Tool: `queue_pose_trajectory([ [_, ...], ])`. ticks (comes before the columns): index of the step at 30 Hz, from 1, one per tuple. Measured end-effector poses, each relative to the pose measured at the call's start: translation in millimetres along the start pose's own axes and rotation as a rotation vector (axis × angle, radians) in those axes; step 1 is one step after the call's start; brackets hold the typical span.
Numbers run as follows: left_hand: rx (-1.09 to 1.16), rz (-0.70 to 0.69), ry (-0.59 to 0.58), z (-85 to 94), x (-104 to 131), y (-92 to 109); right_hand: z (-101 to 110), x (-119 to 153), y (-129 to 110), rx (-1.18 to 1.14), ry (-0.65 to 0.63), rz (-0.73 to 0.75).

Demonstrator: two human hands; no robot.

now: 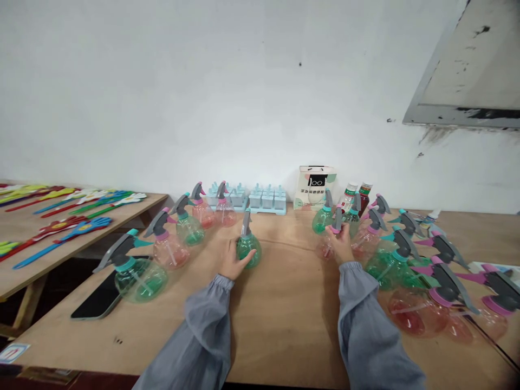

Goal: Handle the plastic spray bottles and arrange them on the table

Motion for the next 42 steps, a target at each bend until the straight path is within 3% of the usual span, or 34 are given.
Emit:
queue_pose_trajectory([
  [3, 0.004, 0.008, 0.006, 0.2, 0.2, -0.1, 7.7, -4.2, 4.4, -0.057, 0.029, -0.080],
  [9, 0.002, 0.036, -0.013, -1.8, 0.9, -1.7, 19.3, -12.6, 0.4, -0.089, 0.000, -0.020],
  [17, 0.022, 0.028, -0.041, -1.4, 0.2, 0.1, 16.9, -2.8, 3.5, -0.016, 0.088, 0.018],
  [22, 0.043, 0.028, -0.078, -4.3, 1.7, 1.7, 55.9, 20.0, -47.5, 0.109, 0.465, 0.395],
  [25, 0.089, 0.043, -0.058, -10.9, 7.7, 6.6, 55.6, 28.4, -79.2, 0.095, 0.527, 0.502],
  [27, 0.155, 0.066, -0.084, -22.5, 15.4, 11.6, 30.4, 32.9, -106.3, 0.062, 0.410, 0.580],
  [29, 0.228, 0.090, -0.123, -36.3, 26.9, 18.3, -18.6, 40.2, -129.4, 0.028, 0.127, 0.604],
  [32, 0.255, 0.098, -0.167, -53.5, 51.3, 30.0, -108.5, 68.8, -134.8, 0.000, -0.423, 0.427],
  [34, 0.240, 0.059, -0.219, -64.1, 69.0, 39.7, -143.4, 92.2, -130.2, -0.045, -0.621, 0.299],
  [36, 0.239, -0.005, -0.271, -71.3, 79.6, 48.7, -159.3, 107.6, -126.2, -0.078, -0.715, 0.227],
  [38, 0.241, -0.043, -0.239, -66.1, 71.0, 48.8, -162.8, 113.0, -124.1, -0.090, -0.752, 0.206],
  [40, 0.209, -0.020, -0.100, -46.3, 38.3, 34.9, -160.2, 110.5, -122.3, -0.112, -0.756, 0.189],
  [42, 0.116, 0.026, 0.046, -20.9, -10.7, 12.8, -156.9, 105.0, -119.6, -0.151, -0.751, 0.158],
])
Point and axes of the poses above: each hand's wrist, its own x-axis away from the middle knuckle, its own z-axis out of the back of the hand, y = z × x, the point moved 10 cm from there along -x, towards the middle knuckle, and after that the axes turned 3 degrees about y, right-handed, at the moved point
